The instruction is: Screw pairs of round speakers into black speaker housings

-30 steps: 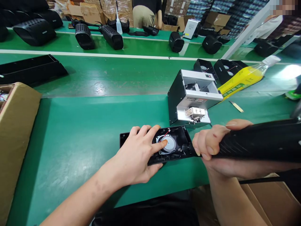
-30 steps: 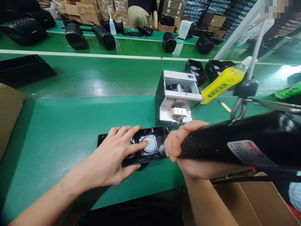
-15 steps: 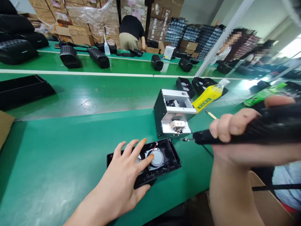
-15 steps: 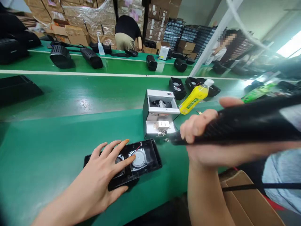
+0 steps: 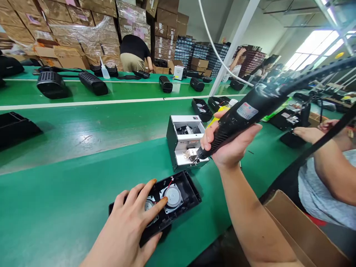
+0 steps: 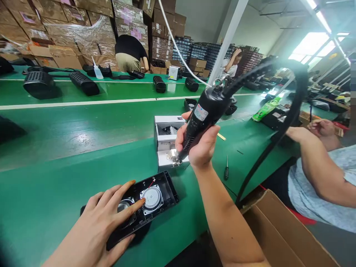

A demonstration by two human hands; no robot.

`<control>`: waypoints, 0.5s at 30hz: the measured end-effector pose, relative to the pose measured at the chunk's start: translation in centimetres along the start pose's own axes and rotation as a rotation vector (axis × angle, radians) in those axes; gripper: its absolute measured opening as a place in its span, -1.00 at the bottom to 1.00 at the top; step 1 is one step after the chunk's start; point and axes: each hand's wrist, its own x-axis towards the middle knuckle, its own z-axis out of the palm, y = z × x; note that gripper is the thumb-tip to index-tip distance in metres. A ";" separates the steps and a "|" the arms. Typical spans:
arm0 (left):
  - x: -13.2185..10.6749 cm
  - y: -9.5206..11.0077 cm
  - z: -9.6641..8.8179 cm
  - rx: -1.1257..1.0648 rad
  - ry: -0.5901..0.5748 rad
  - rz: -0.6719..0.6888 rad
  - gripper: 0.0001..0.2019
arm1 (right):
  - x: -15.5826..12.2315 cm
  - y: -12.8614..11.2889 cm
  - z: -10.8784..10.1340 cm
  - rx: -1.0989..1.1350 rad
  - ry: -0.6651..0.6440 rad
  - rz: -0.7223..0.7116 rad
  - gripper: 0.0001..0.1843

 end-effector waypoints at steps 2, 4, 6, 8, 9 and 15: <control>-0.2 0.0 0.3 -0.011 -0.009 -0.009 -0.41 | -0.2 0.0 0.0 0.006 0.006 0.031 -0.30; -0.2 0.1 0.5 -0.040 -0.023 -0.033 -0.39 | -0.3 -0.2 -0.1 0.010 0.031 0.058 -0.25; -0.2 0.2 0.6 -0.077 -0.051 -0.073 -0.37 | -0.5 -0.7 0.0 0.024 0.046 0.073 -0.22; 0.0 0.4 0.5 -0.127 -0.066 -0.127 -0.41 | -0.7 -1.6 0.0 0.037 0.056 0.091 -0.24; 0.1 0.5 0.3 -0.149 -0.070 -0.151 -0.45 | -0.8 -2.1 0.1 0.042 0.045 0.088 -0.26; 0.7 1.1 -0.9 -0.195 -0.208 -0.212 -0.45 | -1.7 -6.3 0.1 0.035 0.045 0.187 -0.30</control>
